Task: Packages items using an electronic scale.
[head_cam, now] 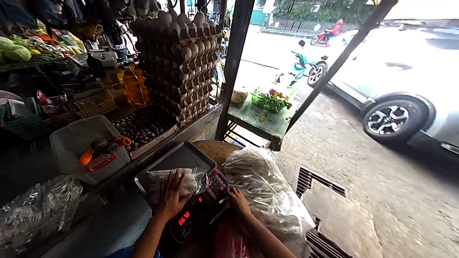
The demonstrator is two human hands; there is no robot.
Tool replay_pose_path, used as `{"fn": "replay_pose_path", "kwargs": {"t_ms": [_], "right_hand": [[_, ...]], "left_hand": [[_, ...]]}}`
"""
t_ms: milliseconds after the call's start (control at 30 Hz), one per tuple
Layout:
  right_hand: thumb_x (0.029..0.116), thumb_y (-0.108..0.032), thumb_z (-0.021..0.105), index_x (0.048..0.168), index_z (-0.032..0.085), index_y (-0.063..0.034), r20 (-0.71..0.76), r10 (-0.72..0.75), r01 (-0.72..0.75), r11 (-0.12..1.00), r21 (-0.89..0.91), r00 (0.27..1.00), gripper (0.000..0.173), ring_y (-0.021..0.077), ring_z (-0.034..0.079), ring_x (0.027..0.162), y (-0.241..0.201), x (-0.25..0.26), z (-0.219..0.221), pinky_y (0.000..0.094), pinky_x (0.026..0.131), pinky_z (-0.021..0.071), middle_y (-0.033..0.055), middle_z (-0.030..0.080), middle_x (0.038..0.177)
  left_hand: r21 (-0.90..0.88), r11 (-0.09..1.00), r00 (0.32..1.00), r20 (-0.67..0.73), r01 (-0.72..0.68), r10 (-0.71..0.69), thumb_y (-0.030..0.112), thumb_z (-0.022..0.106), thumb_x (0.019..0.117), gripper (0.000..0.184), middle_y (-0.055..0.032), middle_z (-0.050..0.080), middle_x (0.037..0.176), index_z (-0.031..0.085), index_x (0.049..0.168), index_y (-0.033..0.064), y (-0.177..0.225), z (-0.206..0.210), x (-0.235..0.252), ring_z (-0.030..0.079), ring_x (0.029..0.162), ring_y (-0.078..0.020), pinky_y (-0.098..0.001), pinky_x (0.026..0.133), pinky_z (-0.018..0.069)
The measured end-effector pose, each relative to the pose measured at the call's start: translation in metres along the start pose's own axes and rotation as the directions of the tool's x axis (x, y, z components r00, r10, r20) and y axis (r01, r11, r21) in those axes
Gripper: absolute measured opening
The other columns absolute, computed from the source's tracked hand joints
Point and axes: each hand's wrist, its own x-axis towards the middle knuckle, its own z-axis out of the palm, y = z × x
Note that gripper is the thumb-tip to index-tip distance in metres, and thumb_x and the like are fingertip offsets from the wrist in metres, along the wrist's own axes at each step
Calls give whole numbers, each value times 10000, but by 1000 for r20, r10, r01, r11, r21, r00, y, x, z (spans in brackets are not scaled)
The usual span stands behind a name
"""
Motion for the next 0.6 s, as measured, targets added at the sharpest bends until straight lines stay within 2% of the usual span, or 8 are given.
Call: {"fn": "replay_pose_path", "kwargs": {"t_ms": [67, 133, 233, 333, 433, 500, 533, 600], "right_hand": [[994, -12, 516, 1241, 725, -77, -67, -191, 186, 980, -72, 979, 329, 411, 559, 1283, 1, -9, 0, 551, 1053, 445, 199, 643, 1330], [986, 3, 534, 1216, 734, -56, -8, -336, 333, 936, -113, 942, 310, 424, 567, 1276, -2, -17, -1, 575, 1050, 446, 206, 651, 1320], [1005, 24, 493, 1283, 676, -11, 189, -337, 365, 921, -135, 922, 335, 428, 540, 1305, -5, -20, 7, 560, 1095, 418, 235, 615, 1347], [1007, 12, 494, 1299, 666, -22, 215, -320, 357, 920, -162, 923, 341, 416, 515, 1340, -5, -21, 11, 548, 1120, 402, 226, 598, 1378], [999, 18, 505, 1277, 691, -27, 124, -414, 429, 893, -138, 902, 337, 411, 518, 1353, -6, -27, 7, 557, 1120, 403, 211, 611, 1391], [961, 35, 561, 1178, 740, -10, -1, -545, 543, 835, -86, 839, 284, 429, 621, 1225, -10, -32, 4, 584, 1024, 483, 216, 698, 1242], [969, 29, 555, 1174, 738, 2, -4, -587, 586, 808, -54, 809, 276, 429, 634, 1204, -15, -35, 1, 585, 1014, 485, 216, 709, 1216], [977, 11, 557, 1158, 743, 12, -8, -663, 663, 748, -22, 748, 260, 413, 650, 1184, -30, -45, -9, 579, 1013, 480, 202, 724, 1189]], "left_hand": [[0, 1000, 1000, -2, 3, -3, 689, 444, 964, 872, -163, 260, 1674, 308, 1621, 131, -1, 0, -1, 182, 1551, -424, -680, 1212, 102], [-7, 1000, 1000, 16, 21, -21, 682, 459, 961, 879, -157, 245, 1680, 292, 1625, 132, 0, -1, 2, 164, 1558, -413, -664, 1222, 80], [-35, 997, 998, 12, 69, -68, 647, 499, 961, 859, -170, 234, 1681, 306, 1621, 132, 6, -3, 2, 140, 1561, -417, -645, 1230, 65], [-105, 994, 967, -250, 14, -40, 424, 598, 977, 623, -274, 415, 1563, 561, 1448, 18, 26, 1, -10, 322, 1476, -500, -644, 1200, 247], [-151, 983, 923, -383, -107, 42, 158, 577, 973, 343, -249, 607, 1380, 704, 1244, -9, 76, 0, -28, 551, 1327, -426, -529, 1126, 439], [-201, 965, 965, -233, -168, 120, 64, 572, 963, 316, -231, 655, 1319, 707, 1234, -27, 107, 9, -39, 598, 1288, -390, -493, 1108, 466], [-234, 965, 992, -47, -122, 114, 66, 562, 990, 359, -238, 623, 1372, 649, 1321, -44, 119, 13, -44, 550, 1344, -398, -508, 1148, 414], [-200, 974, 908, 419, 109, -16, 143, 516, 1053, 577, -260, 468, 1528, 327, 1571, -29, 134, 13, -48, 392, 1464, -414, -545, 1217, 274]]}}
